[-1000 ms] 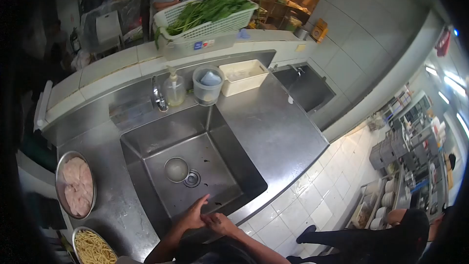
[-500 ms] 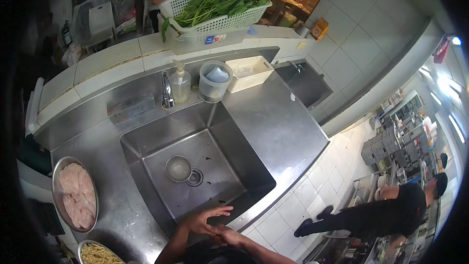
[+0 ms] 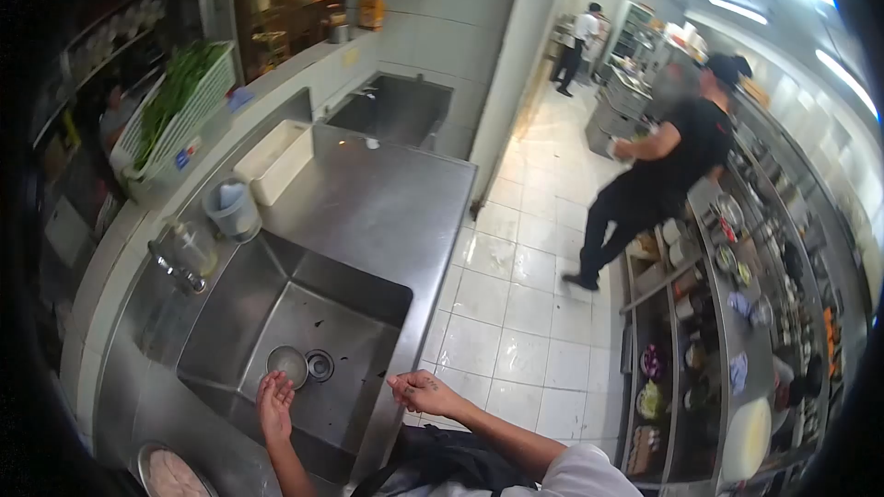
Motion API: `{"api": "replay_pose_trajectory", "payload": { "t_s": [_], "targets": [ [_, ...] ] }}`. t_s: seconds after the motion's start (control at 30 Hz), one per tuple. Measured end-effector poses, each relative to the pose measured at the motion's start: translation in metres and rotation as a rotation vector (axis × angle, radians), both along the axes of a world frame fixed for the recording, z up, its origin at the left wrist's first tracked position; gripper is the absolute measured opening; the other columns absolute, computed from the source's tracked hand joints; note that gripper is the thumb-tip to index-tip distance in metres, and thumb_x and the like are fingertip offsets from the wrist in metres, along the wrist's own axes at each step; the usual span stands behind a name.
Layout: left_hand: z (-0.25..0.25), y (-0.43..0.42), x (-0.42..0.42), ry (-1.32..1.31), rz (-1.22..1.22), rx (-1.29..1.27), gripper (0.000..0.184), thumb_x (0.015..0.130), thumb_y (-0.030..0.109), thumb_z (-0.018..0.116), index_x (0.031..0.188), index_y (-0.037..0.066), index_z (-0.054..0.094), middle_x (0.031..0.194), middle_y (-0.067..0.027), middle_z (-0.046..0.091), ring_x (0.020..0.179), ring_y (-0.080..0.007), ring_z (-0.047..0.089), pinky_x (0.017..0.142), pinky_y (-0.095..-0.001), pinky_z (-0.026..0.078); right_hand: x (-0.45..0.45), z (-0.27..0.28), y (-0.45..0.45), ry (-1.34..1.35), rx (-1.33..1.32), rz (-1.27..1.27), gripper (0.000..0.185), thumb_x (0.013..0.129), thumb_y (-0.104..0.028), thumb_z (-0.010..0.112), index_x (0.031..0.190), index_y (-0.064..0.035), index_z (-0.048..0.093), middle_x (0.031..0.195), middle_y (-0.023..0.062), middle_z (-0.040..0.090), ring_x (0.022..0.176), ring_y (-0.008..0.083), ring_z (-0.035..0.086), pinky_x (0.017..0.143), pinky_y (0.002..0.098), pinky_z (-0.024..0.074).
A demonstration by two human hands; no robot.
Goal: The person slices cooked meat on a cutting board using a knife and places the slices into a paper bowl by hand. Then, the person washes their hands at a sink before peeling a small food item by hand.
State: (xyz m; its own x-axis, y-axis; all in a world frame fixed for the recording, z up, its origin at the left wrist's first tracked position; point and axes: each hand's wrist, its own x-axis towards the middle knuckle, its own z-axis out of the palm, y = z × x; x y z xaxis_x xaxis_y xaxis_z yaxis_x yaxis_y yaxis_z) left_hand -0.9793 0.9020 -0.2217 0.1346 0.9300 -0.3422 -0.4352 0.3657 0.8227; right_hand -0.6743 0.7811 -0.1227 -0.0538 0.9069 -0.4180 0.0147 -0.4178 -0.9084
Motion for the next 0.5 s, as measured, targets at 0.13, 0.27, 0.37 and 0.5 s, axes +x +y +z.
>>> {"api": "replay_pose_trajectory", "payload": {
  "t_s": [0.13,0.27,0.37,0.5],
  "targets": [
    [0.019,-0.011,0.050,0.058,-0.110,0.027,0.024,0.097,0.022,0.053,0.117,0.009,0.056,0.113,-0.0050,0.063,0.097,-0.0152,0.061,0.082,-0.0287,0.046,0.018,-0.011,-0.058,0.036,0.021,-0.098,0.055,0.097,-0.052,0.046,0.070,-0.0060,0.055,0.062,-0.0006,0.051,0.056,0.0081,0.047,0.053,0.0236,0.0419],
    [0.046,-0.050,0.119,0.047,-0.337,0.125,0.023,0.098,0.022,0.052,0.117,0.009,0.056,0.110,-0.0047,0.063,0.097,-0.0149,0.061,0.083,-0.0283,0.046,0.044,-0.021,-0.135,0.084,0.066,-0.213,0.055,0.098,-0.052,0.046,0.072,-0.0049,0.057,0.064,-0.0006,0.052,0.057,0.0077,0.047,0.054,0.0231,0.0422],
    [0.049,-0.090,0.172,0.057,-0.559,0.167,0.023,0.098,0.023,0.052,0.116,0.009,0.056,0.111,-0.0051,0.063,0.097,-0.0151,0.061,0.083,-0.0285,0.046,0.061,-0.025,-0.206,0.060,0.083,-0.382,0.053,0.099,-0.049,0.046,0.074,-0.0042,0.058,0.064,-0.0006,0.052,0.058,0.0077,0.047,0.054,0.0231,0.0418],
    [0.039,-0.161,0.234,0.073,-0.807,0.168,0.027,0.098,0.026,0.053,0.117,0.008,0.055,0.112,-0.0068,0.063,0.097,-0.0164,0.062,0.081,-0.0295,0.048,0.075,-0.049,-0.310,0.130,0.103,-0.645,0.049,0.100,-0.044,0.046,0.076,-0.0040,0.059,0.066,-0.0007,0.053,0.058,0.0078,0.047,0.055,0.0228,0.0419]
  ]
}}
